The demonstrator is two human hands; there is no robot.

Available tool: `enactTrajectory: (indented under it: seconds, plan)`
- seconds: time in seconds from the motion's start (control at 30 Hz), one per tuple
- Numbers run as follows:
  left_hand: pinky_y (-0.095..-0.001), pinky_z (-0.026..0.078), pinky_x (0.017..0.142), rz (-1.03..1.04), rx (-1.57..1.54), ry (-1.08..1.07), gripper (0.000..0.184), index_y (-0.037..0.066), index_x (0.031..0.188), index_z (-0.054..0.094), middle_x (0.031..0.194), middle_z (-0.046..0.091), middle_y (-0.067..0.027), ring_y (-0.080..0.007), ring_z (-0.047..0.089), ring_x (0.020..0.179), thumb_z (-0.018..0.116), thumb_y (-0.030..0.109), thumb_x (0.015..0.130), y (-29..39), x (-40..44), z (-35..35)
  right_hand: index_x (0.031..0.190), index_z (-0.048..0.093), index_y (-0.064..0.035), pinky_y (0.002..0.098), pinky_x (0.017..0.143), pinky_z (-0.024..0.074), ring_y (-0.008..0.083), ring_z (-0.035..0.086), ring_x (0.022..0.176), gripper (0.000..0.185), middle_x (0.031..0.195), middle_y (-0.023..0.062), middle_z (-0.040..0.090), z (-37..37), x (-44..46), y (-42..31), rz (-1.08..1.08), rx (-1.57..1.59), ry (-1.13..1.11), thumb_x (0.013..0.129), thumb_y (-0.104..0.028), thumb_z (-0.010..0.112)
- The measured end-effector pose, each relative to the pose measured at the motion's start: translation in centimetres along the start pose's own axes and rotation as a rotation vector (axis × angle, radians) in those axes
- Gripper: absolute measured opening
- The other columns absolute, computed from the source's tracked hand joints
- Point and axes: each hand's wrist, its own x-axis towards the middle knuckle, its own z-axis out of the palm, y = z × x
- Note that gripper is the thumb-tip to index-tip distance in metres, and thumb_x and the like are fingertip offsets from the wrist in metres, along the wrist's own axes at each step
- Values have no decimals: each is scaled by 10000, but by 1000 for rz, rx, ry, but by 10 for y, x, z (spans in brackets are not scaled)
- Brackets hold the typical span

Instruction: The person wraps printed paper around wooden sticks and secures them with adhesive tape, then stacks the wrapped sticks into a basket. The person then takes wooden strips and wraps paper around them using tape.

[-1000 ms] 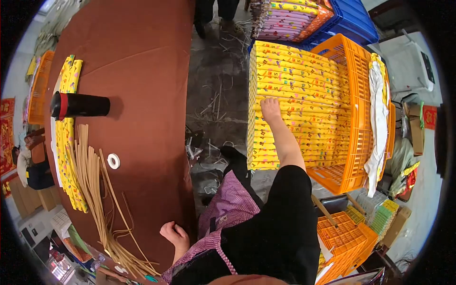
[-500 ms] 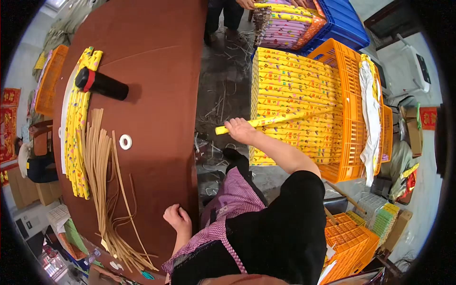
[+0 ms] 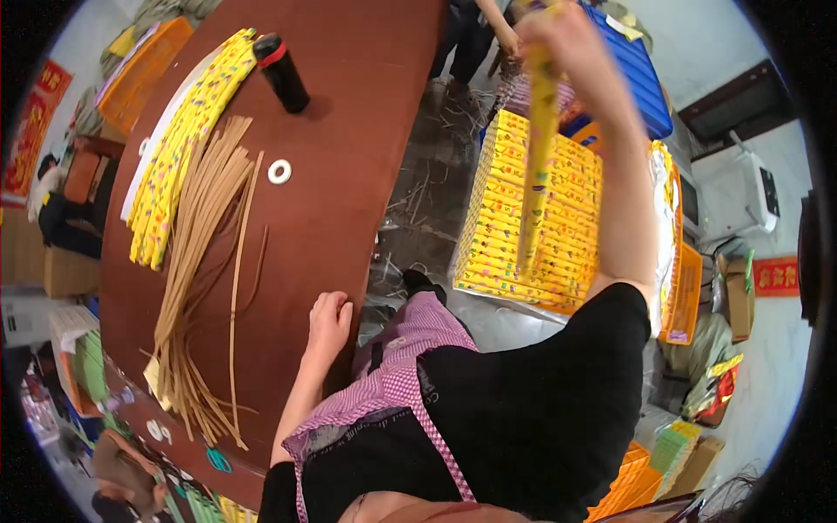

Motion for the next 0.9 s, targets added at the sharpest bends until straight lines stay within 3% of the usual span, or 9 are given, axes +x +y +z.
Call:
enactTrajectory:
  seconds: [0.07,0.13,0.2,0.33,0.47,0.67,0.8,0.87,0.9]
  plan:
    - [-341,489,753,0,-91,31,175,-8,1012,601,925,592,-159,-274,603,829,606,129,904,11,-6,-2,980,599,-26,273,705,460,138,527,803,236,1111,109,586,-31,-4,-102,208,554,456,761,-102,555]
    - [-322,482,773,-79,-278,-38,211,-9,1057,602,959,612,-134,-215,598,847,593,154,923,16,-13,-2,1091,503,50,255,470,538,150,531,535,248,778,106,555,-74,4,-119,228,604,630,1001,-157,401]
    - [-299,473,785,-130,-345,-49,249,-9,1086,601,996,631,-98,-170,589,878,576,199,952,11,-16,4,904,629,56,554,856,500,362,643,842,328,925,245,667,-143,8,-71,-267,298,452,899,-265,563]
    - [-305,484,823,-371,-946,-125,336,25,1178,574,1077,619,-76,-178,595,956,470,300,1015,14,-19,-5,870,628,40,589,817,508,364,655,811,339,881,225,674,-284,30,-36,-88,1039,143,890,-291,559]
    - [-362,514,845,-433,-1460,-21,513,43,1265,514,1174,583,-104,-224,607,1023,407,475,1010,20,-27,-30,1011,576,69,569,853,465,368,591,923,347,967,225,615,-321,47,25,-76,1308,5,890,-253,534]
    - [-397,561,697,-263,-1859,204,600,20,1237,499,1064,640,-181,-281,652,915,343,546,996,-2,-94,-70,1266,442,114,541,1033,350,363,449,1168,474,1236,245,488,-155,58,131,-98,1783,-484,874,-123,565]
    - [-401,565,689,-404,-1667,534,520,11,1269,476,1048,655,-174,-267,657,922,294,440,1040,-38,-176,-70,1194,554,54,547,984,375,384,509,1104,468,1247,239,547,40,56,158,92,1676,21,851,-245,660]
    - [-377,562,675,-463,-1605,794,428,10,1270,479,1029,660,-172,-270,656,925,335,342,1042,-48,-222,-72,1107,570,70,545,971,385,366,516,1066,399,1121,233,583,145,35,102,186,1750,113,819,-185,673]
    - [-377,569,713,-467,-1645,868,356,6,1277,477,1038,653,-170,-276,655,931,392,235,1018,-49,-244,-74,1053,566,72,545,960,390,357,518,1033,359,1059,221,578,186,36,110,253,1915,-98,799,-158,672]
